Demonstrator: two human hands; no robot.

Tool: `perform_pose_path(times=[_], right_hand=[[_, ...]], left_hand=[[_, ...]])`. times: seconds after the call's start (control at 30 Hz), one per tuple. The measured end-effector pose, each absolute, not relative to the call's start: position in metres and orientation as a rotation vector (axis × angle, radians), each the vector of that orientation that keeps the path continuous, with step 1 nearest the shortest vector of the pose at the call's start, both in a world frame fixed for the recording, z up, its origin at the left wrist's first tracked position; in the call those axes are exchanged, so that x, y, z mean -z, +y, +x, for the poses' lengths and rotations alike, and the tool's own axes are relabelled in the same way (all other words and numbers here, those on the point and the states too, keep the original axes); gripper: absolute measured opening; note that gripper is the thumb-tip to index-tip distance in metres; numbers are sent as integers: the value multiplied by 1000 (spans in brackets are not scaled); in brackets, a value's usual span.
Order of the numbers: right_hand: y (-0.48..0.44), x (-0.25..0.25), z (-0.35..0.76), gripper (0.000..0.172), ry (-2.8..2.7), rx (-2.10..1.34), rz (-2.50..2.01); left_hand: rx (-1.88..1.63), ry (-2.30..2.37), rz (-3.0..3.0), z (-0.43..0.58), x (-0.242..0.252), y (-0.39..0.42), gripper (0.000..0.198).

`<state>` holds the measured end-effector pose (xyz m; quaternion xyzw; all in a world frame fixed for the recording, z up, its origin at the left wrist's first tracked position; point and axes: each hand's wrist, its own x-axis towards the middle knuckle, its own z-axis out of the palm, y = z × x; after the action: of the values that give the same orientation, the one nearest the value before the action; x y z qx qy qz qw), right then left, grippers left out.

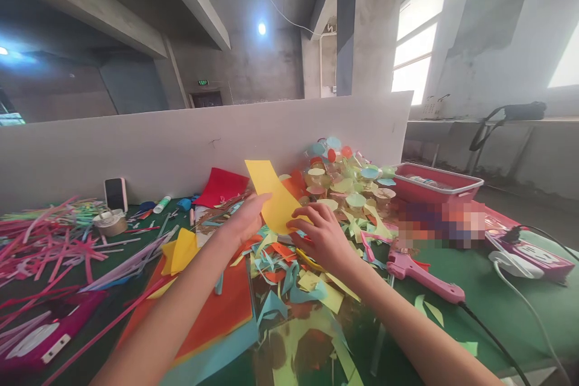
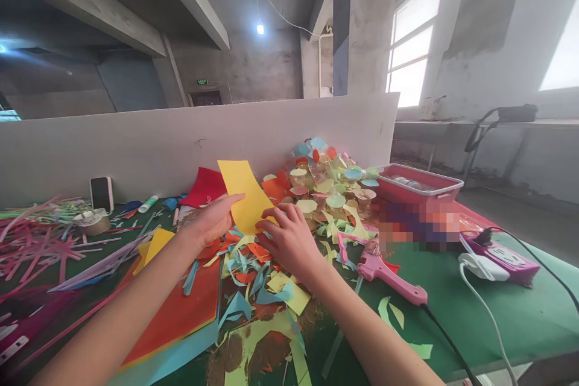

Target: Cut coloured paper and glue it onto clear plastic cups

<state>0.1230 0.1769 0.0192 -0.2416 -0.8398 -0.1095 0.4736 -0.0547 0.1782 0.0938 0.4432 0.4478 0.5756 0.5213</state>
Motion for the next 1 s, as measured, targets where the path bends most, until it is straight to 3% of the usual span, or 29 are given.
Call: perform_pose_path(times=[0.33, 0.73, 1.0], right_hand=[[187, -17, 118, 25, -1831, -318, -763], [189, -17, 116, 23, -1623, -747, -834], [189, -16, 114, 19, -1533, -849, -801]], left_hand=[[-1287, 1016, 1068, -51, -95, 171, 41], [-1330, 993, 1096, -48, -92, 173, 44], [-1284, 1034, 1112, -45, -91, 168, 33]])
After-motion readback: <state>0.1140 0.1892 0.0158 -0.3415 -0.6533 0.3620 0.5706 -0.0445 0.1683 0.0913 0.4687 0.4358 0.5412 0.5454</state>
